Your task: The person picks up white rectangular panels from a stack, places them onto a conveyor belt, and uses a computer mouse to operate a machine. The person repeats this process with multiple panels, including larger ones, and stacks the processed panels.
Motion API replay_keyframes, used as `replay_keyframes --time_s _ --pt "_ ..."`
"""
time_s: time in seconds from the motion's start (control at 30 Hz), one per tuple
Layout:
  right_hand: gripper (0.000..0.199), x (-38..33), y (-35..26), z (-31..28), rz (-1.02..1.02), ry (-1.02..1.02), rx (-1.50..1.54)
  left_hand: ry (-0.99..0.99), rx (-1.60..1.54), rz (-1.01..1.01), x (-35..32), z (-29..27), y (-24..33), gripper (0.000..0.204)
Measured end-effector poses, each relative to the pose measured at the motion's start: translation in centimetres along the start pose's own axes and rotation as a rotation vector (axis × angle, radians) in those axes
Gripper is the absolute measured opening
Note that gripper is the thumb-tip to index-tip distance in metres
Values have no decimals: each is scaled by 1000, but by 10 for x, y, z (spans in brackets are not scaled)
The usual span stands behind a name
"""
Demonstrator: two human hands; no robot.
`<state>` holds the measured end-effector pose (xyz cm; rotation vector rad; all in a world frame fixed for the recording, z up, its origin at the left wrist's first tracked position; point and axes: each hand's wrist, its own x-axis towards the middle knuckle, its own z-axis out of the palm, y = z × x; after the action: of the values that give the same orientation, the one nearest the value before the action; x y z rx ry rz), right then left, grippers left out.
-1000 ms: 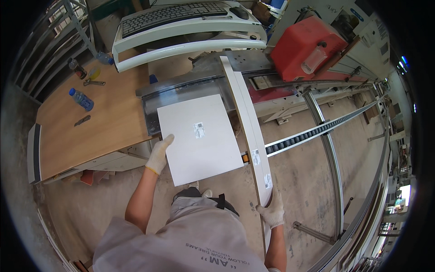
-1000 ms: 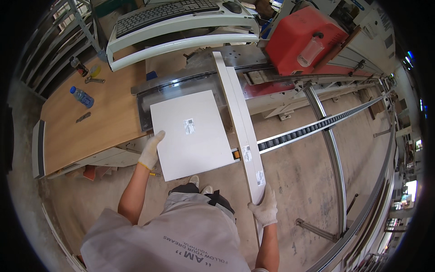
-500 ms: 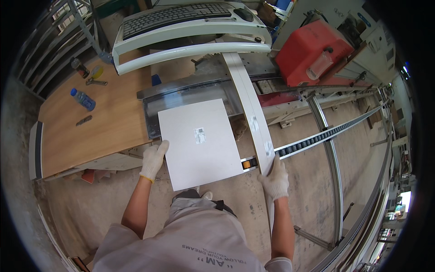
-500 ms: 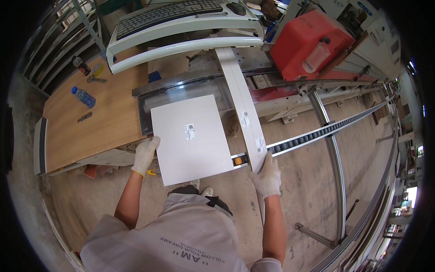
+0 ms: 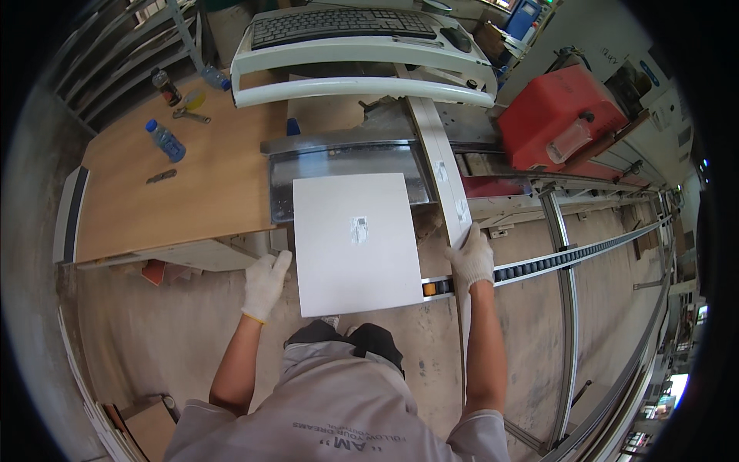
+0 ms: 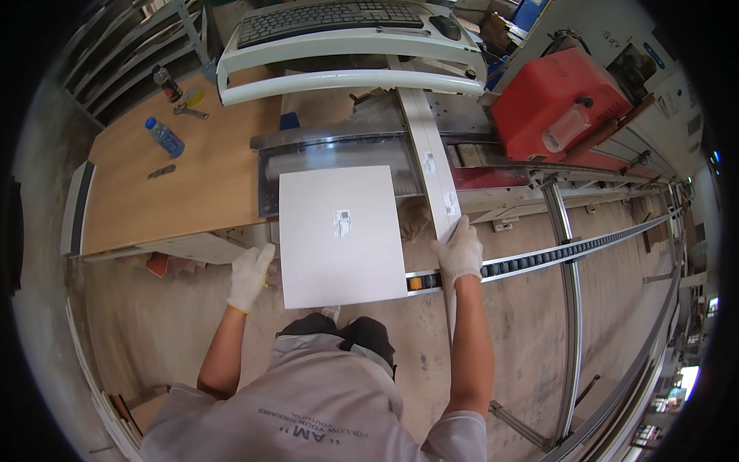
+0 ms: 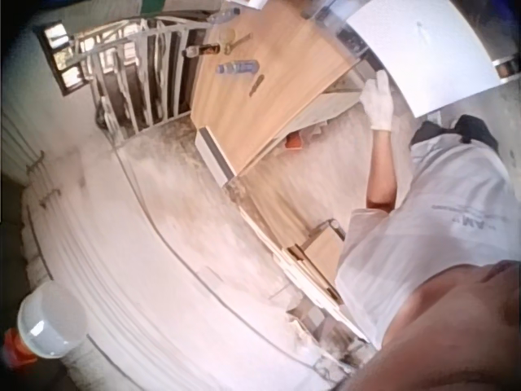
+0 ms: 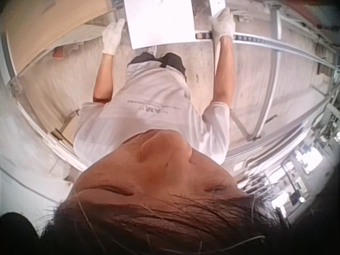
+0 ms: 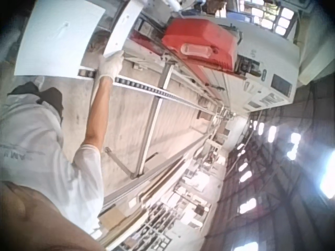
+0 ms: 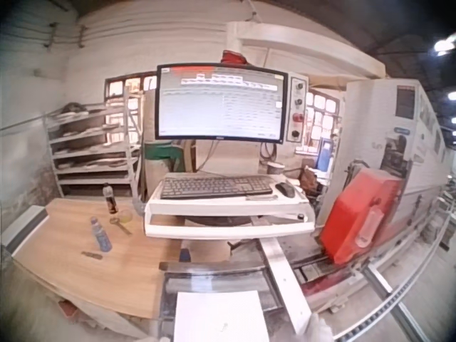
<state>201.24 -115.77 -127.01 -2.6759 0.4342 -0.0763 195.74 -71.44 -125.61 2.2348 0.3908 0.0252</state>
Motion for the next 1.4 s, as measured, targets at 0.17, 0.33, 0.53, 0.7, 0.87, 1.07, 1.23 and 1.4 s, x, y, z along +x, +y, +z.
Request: replay_keyframes --time_s 0.17,0.33,0.53,0.7,0.87,1.07,1.23,1.4 --pt "102 23 7 12 -105 5 75 214 63 91 -41 -23 -29 58" --pt "105 21 22 15 -195 83 87 269 -34 -217 -125 -31 -87 52" --pt "99 22 28 17 -278 210 114 343 35 -319 -218 -38 -126 47" --pt "76 17 1 14 -358 628 -23 520 -77 -368 -260 -66 -176 48" --pt "74 -66 -115 23 -263 759 198 422 44 -424 -307 -114 -277 53" --pt "60 -260 -88 -299 -405 751 348 -79 447 -9 -375 -107 43 33" --pt "57 -374 119 -984 -154 716 119 -304 444 1028 -635 -169 734 29" --pt "60 -363 123 -1548 -209 465 242 -273 228 232 -874 -382 1253 42"
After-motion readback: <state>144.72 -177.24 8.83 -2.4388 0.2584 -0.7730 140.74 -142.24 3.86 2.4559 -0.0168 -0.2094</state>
